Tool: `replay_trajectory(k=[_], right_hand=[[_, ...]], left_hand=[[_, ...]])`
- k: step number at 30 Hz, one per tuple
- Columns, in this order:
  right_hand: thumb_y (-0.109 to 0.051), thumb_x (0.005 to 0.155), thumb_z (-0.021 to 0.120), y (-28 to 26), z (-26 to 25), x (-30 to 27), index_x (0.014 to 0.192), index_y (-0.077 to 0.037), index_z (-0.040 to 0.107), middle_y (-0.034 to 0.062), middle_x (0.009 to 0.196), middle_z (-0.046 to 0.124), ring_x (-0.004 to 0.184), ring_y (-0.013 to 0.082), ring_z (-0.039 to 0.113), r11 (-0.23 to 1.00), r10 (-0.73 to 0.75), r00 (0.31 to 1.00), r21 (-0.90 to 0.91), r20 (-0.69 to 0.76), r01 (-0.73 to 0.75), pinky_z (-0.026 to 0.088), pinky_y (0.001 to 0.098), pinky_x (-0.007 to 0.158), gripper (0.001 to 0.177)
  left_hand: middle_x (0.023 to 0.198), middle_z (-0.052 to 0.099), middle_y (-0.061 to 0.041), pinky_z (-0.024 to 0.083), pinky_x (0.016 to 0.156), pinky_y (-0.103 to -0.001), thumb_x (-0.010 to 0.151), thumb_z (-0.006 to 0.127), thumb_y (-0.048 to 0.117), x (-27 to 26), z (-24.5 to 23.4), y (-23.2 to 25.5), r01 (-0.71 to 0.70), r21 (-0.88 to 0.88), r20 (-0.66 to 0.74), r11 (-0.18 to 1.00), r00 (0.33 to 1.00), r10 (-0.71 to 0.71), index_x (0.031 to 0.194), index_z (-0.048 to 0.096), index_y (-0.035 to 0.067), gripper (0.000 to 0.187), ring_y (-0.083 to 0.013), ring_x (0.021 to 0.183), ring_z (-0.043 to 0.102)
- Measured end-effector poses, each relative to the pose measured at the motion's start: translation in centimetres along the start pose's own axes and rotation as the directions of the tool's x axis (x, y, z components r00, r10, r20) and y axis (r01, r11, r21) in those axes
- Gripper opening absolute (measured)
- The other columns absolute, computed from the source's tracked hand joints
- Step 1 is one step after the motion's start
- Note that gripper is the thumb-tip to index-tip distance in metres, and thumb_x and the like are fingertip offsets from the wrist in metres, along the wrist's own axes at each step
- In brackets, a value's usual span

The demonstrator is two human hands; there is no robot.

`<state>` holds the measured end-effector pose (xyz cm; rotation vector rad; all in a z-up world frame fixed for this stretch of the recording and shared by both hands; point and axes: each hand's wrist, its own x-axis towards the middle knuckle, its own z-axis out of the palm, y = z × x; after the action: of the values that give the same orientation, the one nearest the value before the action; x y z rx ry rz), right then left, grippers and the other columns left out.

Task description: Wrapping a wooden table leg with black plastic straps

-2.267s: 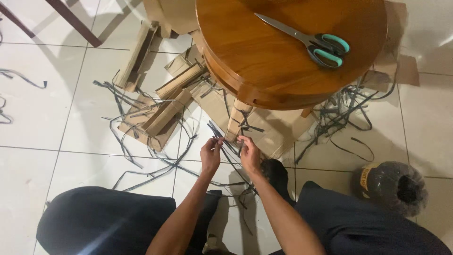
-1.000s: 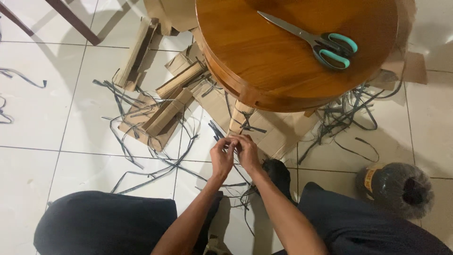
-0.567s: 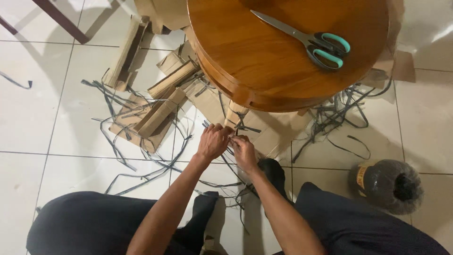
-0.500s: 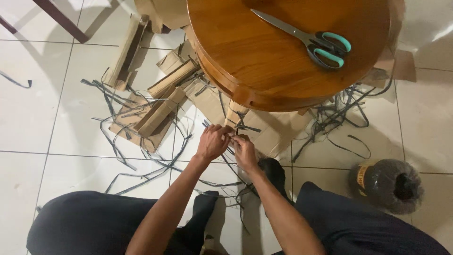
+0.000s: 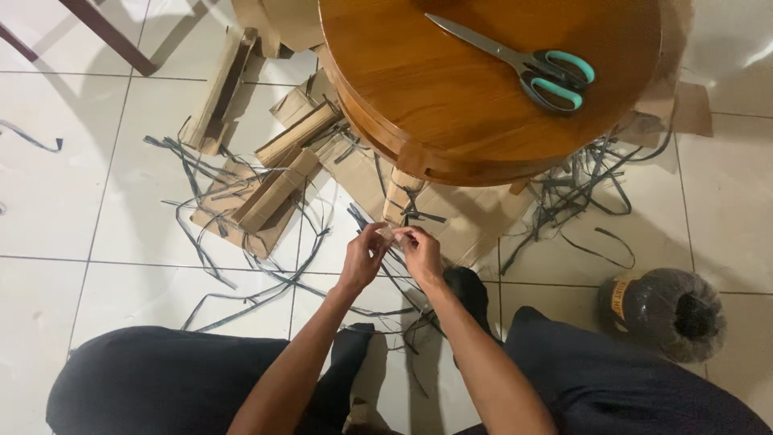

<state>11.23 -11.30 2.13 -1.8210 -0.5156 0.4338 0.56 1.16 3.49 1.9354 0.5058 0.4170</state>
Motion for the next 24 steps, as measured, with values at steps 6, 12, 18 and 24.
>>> replay_trajectory(k=[6,12,18,24], right_hand=[[0.0,0.094,0.067,-1.9,-0.6,-0.5,0.103,-0.003,0.075,0.018,0.089,0.075,0.087,0.0373,0.074,0.973,-0.132,0.991,-0.189,0.027,0.135,0.061,0.0419,0.07,0.012],[-0.002,0.087,0.068,-2.2,-1.1,-0.9,0.106,-0.007,0.072,0.0183,0.09,0.074,0.089,0.0402,0.072,0.901,-0.268,0.955,-0.319,0.128,0.295,0.06,0.0462,0.074,0.021],[-0.002,0.085,0.067,0.1,-1.0,-0.3,0.111,-0.01,0.064,0.0121,0.096,0.069,0.096,0.0354,0.07,0.816,-0.279,0.95,-0.486,0.141,0.312,0.058,0.0439,0.078,0.027],[-0.002,0.086,0.075,0.2,0.2,-1.0,0.102,-0.014,0.067,0.004,0.092,0.066,0.091,0.0304,0.07,0.839,-0.395,0.919,-0.411,-0.01,0.356,0.058,0.0346,0.075,0.022]], left_hand=[[0.097,0.065,-0.007,0.057,0.083,-0.045,0.096,0.064,0.02,3.1,0.0,-0.1,-0.14,0.511,0.148,0.848,0.986,0.073,0.124,0.066,0.027,0.029,-0.032,0.093,0.068],[0.1,0.067,-0.004,0.054,0.089,-0.04,0.091,0.07,0.03,4.0,-0.9,2.0,-0.28,0.684,0.312,0.673,0.947,0.076,0.104,0.07,0.023,0.015,-0.0259,0.099,0.067],[0.086,0.067,-0.004,0.056,0.081,-0.043,0.092,0.058,0.051,4.2,1.7,-1.1,-0.003,0.628,0.148,0.778,0.982,-0.116,0.084,0.066,0.02,0.033,-0.0282,0.089,0.071],[0.09,0.077,-0.008,0.059,0.086,-0.047,0.083,0.059,0.059,4.1,3.6,-1.3,0.638,0.283,0.009,0.716,0.745,-0.667,0.09,0.082,0.031,0.037,-0.0371,0.1,0.073]])
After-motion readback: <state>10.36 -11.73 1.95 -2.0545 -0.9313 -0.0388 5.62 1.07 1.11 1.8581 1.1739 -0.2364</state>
